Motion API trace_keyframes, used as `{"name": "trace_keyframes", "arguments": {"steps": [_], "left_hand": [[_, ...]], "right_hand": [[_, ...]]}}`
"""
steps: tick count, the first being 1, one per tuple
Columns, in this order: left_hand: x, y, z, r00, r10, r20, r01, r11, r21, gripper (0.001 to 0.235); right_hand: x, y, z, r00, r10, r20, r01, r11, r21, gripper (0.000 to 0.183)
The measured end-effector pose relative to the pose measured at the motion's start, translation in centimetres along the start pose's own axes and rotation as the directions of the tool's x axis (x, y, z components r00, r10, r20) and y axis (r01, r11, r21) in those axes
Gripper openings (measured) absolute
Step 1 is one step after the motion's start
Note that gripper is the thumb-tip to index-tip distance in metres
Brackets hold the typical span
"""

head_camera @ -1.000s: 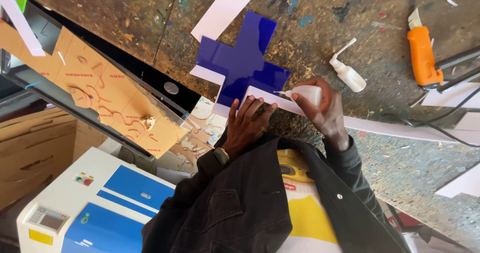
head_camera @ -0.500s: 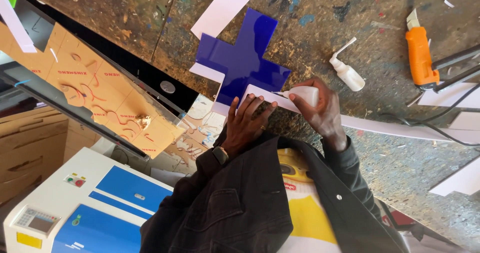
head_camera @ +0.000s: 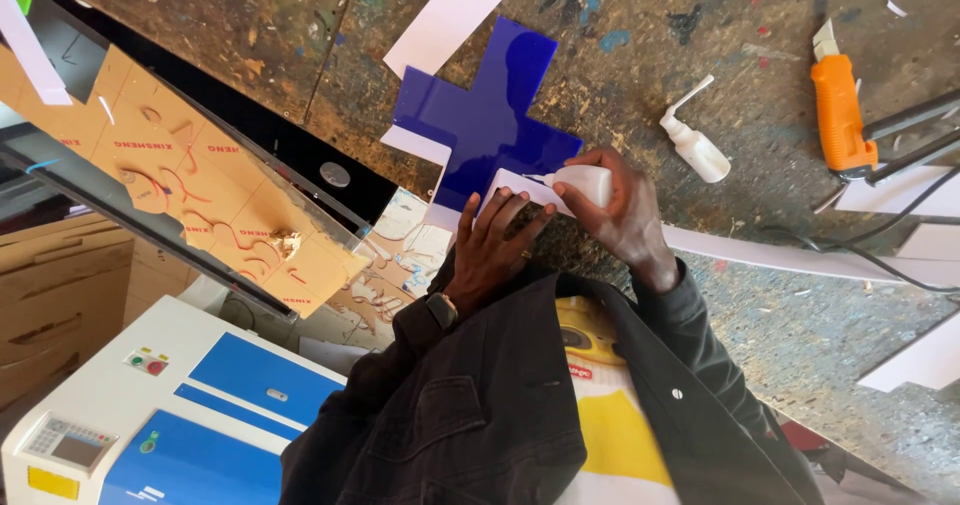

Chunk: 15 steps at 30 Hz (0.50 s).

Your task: The person applies adhesive to a blue acrylic cross and a white plastic strip, then uses a heating tool to bend the white strip around the edges of the cross on a workbench.

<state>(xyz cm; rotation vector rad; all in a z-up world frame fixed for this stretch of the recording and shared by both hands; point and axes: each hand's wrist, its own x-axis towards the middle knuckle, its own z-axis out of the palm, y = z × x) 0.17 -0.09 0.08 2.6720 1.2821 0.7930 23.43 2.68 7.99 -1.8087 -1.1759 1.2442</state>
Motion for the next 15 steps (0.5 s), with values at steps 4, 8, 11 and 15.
{"name": "trace_keyframes", "arguments": {"steps": [4, 8, 11, 15], "left_hand": [[-0.2, -0.1, 0.3, 1.0, -0.002, 0.008, 0.002, 1.0, -0.007, 0.045], [-0.2, -0.1, 0.3, 1.0, 0.001, 0.005, -0.001, 1.0, 0.004, 0.047], [-0.6, -0.1, 0.8, 1.0, 0.009, -0.014, -0.009, 1.0, -0.013, 0.05], [0.0, -0.3, 0.5, 0.999, 0.017, 0.028, -0.016, 0.999, -0.029, 0.058]], "right_hand": [[0.5, -0.2, 0.3, 0.998, -0.061, -0.006, 0.061, 0.998, -0.001, 0.034], [-0.3, 2.5, -0.1, 0.998, -0.06, -0.024, 0.061, 0.997, 0.052, 0.037], [-1.6, 5.4, -0.9, 0.986, -0.026, -0.163, 0.051, 0.987, 0.154, 0.045], [-2.9, 5.8, -4.1, 0.883, -0.12, -0.454, 0.22, 0.96, 0.174, 0.048]]}}
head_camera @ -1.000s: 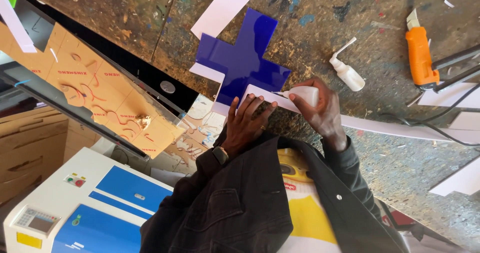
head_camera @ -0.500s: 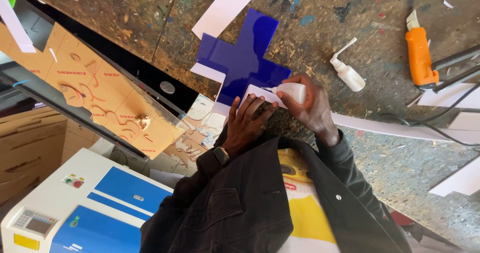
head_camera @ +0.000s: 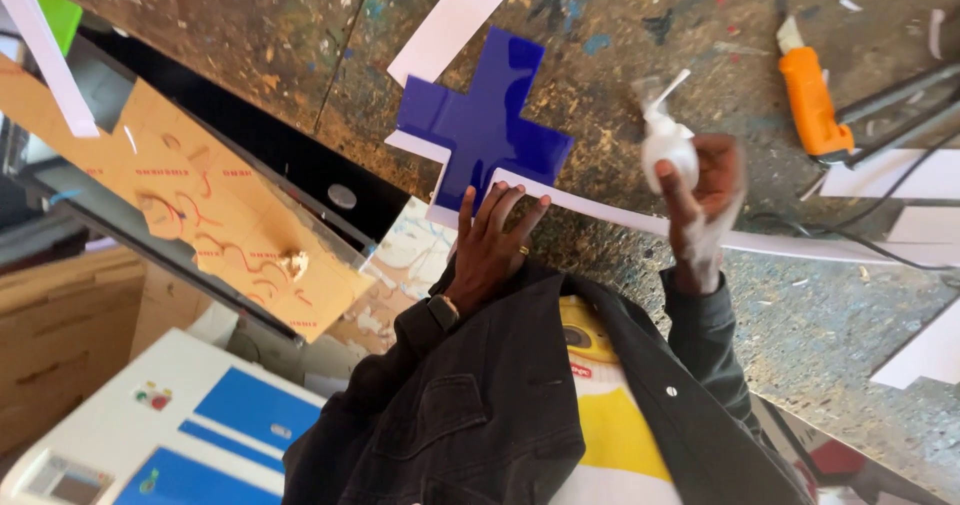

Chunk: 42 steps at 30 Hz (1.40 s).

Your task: The person applies adhesive to a blue acrylic cross and a white plastic strip, then uses a heating tool to bend the white strip around the edges of the cross on a workbench.

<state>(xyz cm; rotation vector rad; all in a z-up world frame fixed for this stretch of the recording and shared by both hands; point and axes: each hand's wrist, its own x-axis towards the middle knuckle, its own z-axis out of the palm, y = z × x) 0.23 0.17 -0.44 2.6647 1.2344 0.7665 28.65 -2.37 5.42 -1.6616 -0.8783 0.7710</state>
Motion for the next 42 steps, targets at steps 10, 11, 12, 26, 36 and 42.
{"name": "trace_keyframes", "arguments": {"steps": [10, 11, 12, 26, 36, 42], "left_hand": [[3.9, -3.0, -5.1, 0.911, 0.19, 0.365, -0.104, 0.964, -0.243, 0.072], [4.1, -3.3, -5.4, 0.909, 0.209, 0.36, -0.124, 0.962, -0.244, 0.072], [4.3, -3.7, -5.5, 0.898, 0.226, 0.379, -0.15, 0.964, -0.221, 0.086], [4.3, -7.2, -4.8, 0.848, 0.409, 0.338, -0.316, 0.901, -0.297, 0.096], [4.3, -8.4, -4.0, 0.861, 0.382, 0.336, -0.282, 0.908, -0.309, 0.084], [5.7, -7.9, -3.5, 0.879, 0.339, 0.336, -0.185, 0.891, -0.413, 0.048]], "right_hand": [[0.4, -0.5, -6.7, 0.889, -0.307, -0.341, 0.181, 0.918, -0.354, 0.04], [0.2, 0.5, -7.1, 0.88, -0.311, -0.358, 0.181, 0.918, -0.353, 0.04], [0.2, 1.5, -7.5, 0.893, -0.294, -0.342, 0.129, 0.894, -0.43, 0.039], [-4.5, 2.0, -11.2, 0.81, -0.283, -0.513, 0.057, 0.91, -0.411, 0.055], [12.2, 16.6, -29.5, 0.831, -0.171, -0.529, -0.194, 0.802, -0.565, 0.052], [17.9, 5.9, -24.3, 0.81, 0.233, -0.538, -0.549, 0.623, -0.557, 0.107]]}}
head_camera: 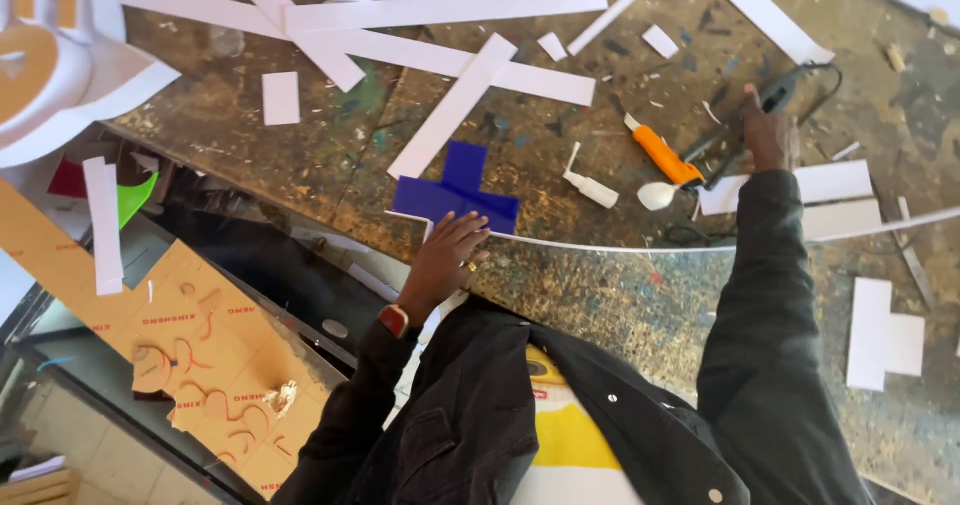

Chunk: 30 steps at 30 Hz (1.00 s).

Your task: The person applies adhesive to a blue acrylic cross and a white plastic strip, then uses a heating tool to bend the white strip around the edges of the cross on a workbench.

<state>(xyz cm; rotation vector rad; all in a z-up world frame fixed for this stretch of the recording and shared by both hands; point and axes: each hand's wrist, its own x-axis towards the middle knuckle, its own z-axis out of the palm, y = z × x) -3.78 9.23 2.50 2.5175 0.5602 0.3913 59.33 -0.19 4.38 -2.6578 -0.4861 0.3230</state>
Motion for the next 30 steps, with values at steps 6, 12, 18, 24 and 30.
{"name": "trace_keyframes", "arguments": {"steps": [6, 12, 18, 24, 30], "left_hand": [[1.9, -1.3, 0.4, 0.997, 0.056, -0.059, -0.053, 0.997, 0.053, 0.031], [2.2, -2.0, 0.3, 0.998, 0.056, 0.005, -0.056, 0.996, -0.072, 0.023], [4.9, -1.9, -1.2, 0.979, 0.133, 0.158, -0.125, 0.991, -0.056, 0.025], [7.4, 0.1, -3.2, 0.948, 0.052, 0.315, -0.103, 0.984, 0.147, 0.118], [7.0, -2.3, 1.3, 0.929, -0.025, 0.37, -0.124, 0.919, 0.375, 0.072]], "right_hand": [[6.2, 4.7, 1.6, 0.971, -0.18, 0.16, 0.184, 0.983, -0.013, 0.049], [7.2, 9.4, -1.0, 0.983, 0.082, 0.167, -0.186, 0.438, 0.879, 0.029], [-0.1, 13.0, -1.8, 0.969, -0.093, -0.227, 0.224, 0.711, 0.667, 0.047], [1.4, 17.0, 3.5, 0.977, 0.148, -0.153, 0.078, 0.421, 0.904, 0.037], [-19.3, 6.2, -1.5, 0.88, 0.158, -0.447, 0.316, 0.508, 0.801, 0.028]]}}
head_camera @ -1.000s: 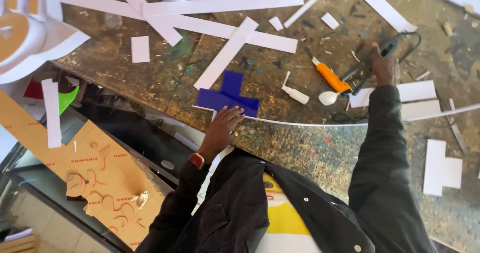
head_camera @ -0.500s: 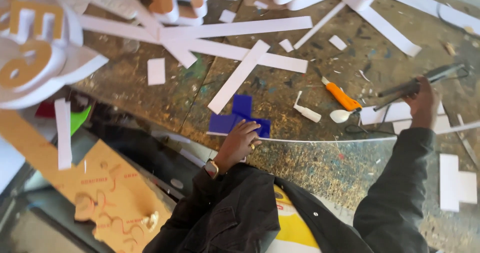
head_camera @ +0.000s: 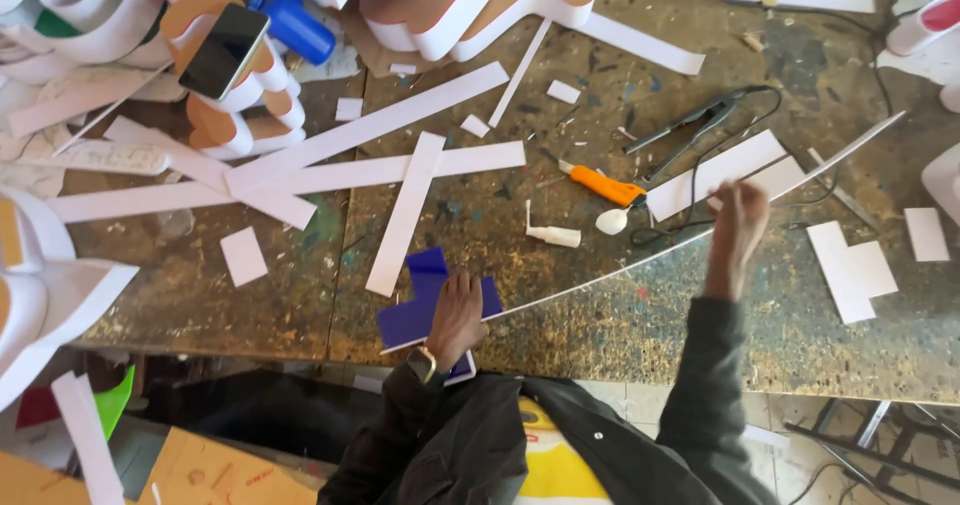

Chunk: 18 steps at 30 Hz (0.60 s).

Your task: The person applies adhesive to a blue acrylic cross and a white plastic strip, then uses a heating tool to bend the white strip around the edges of the cross on a workbench.

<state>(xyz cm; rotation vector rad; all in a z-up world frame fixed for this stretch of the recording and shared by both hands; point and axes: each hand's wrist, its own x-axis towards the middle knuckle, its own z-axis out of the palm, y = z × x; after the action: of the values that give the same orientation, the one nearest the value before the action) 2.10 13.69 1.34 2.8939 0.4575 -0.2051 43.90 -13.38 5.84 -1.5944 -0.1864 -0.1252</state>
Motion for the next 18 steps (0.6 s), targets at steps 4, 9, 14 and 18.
{"name": "trace_keyframes", "arguments": {"steps": [4, 9, 14, 18], "left_hand": [[1.4, -1.0, 2.2, 0.999, 0.046, 0.008, -0.047, 0.998, 0.034, 0.083], [1.8, -0.8, 0.4, 0.998, 0.065, 0.006, -0.064, 0.99, -0.128, 0.058], [2.3, -0.5, -4.2, 0.998, 0.067, 0.016, -0.065, 0.994, -0.087, 0.088], [3.1, -1.2, -4.0, 0.994, 0.064, 0.087, -0.068, 0.997, 0.042, 0.067]], "right_hand": [[-10.4, -0.3, -1.2, 0.98, 0.124, -0.156, -0.129, 0.991, -0.023, 0.012], [-19.3, -1.6, -1.6, 0.95, 0.305, -0.066, -0.309, 0.949, -0.062, 0.023], [-23.2, -1.6, -0.8, 0.896, 0.444, 0.007, -0.444, 0.896, 0.025, 0.038], [-22.4, -1.2, -1.0, 0.885, 0.464, 0.029, -0.465, 0.884, 0.042, 0.04]]}}
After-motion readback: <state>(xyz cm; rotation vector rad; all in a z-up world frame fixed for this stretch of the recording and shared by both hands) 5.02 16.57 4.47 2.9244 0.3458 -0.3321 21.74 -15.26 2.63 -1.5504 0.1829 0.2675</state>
